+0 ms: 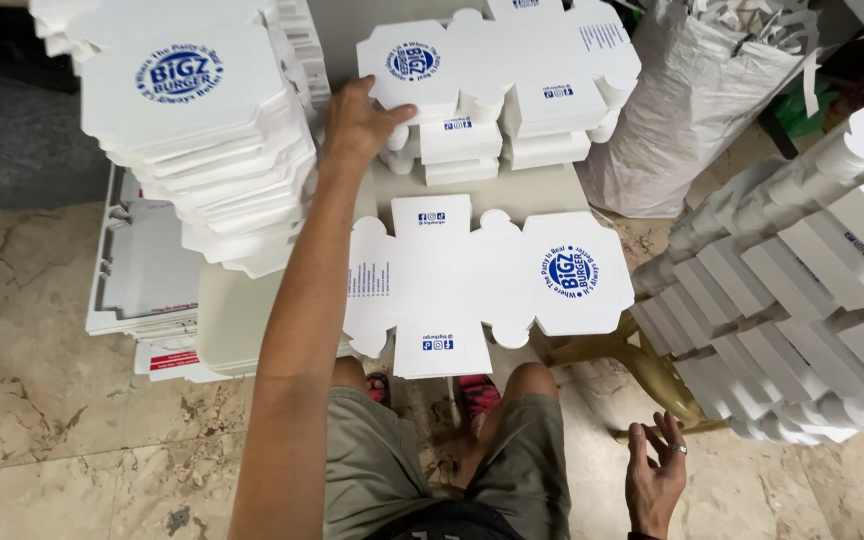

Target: Folding flat cardboard templates into burger boxes and stacking them on a table.

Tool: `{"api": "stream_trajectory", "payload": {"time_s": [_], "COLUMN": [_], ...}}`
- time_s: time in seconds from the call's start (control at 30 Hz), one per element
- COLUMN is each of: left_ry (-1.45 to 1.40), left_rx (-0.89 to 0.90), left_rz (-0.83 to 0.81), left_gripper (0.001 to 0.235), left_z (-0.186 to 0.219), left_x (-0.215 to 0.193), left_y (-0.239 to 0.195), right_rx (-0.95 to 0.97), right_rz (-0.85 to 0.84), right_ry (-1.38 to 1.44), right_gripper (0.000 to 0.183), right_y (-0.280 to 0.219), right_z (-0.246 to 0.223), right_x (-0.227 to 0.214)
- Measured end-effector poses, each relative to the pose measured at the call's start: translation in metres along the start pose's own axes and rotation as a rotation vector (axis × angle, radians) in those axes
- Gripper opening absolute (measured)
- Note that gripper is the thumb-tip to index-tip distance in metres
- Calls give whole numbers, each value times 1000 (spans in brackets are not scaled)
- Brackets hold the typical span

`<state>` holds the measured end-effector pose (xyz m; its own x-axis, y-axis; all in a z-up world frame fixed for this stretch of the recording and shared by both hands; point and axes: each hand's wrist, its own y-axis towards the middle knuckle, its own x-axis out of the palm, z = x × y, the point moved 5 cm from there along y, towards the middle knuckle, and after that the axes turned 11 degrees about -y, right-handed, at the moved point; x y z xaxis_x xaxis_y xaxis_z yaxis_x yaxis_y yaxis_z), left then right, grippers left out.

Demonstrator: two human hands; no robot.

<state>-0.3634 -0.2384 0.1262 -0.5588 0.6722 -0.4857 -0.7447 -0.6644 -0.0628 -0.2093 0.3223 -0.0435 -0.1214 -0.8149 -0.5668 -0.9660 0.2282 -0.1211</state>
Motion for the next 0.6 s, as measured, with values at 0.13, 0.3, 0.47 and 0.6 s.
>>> {"api": "stream_trajectory", "payload": {"time_s": [0.13, 0.3, 0.47, 0.6], "left_ry": [217, 152, 63, -191], "left_rx": [257, 1112, 878, 342], "left_rz": [85, 247, 540, 499], "left_gripper": [109, 46, 53, 74], "left_z": [18, 51, -7, -48], "left_x": [-6, -84, -219, -281], "left_y": [-75, -231, -193, -137], "right_rx": [-363, -948, -1136, -1242], "right_rz": [114, 58, -222, -427], "right_ry": [-11, -31, 65, 13], "right_gripper": [53, 24, 19, 25], "right_y": [5, 8, -8, 8], "right_z": [-29, -166, -349, -459], "right_x": [7, 20, 65, 161]}}
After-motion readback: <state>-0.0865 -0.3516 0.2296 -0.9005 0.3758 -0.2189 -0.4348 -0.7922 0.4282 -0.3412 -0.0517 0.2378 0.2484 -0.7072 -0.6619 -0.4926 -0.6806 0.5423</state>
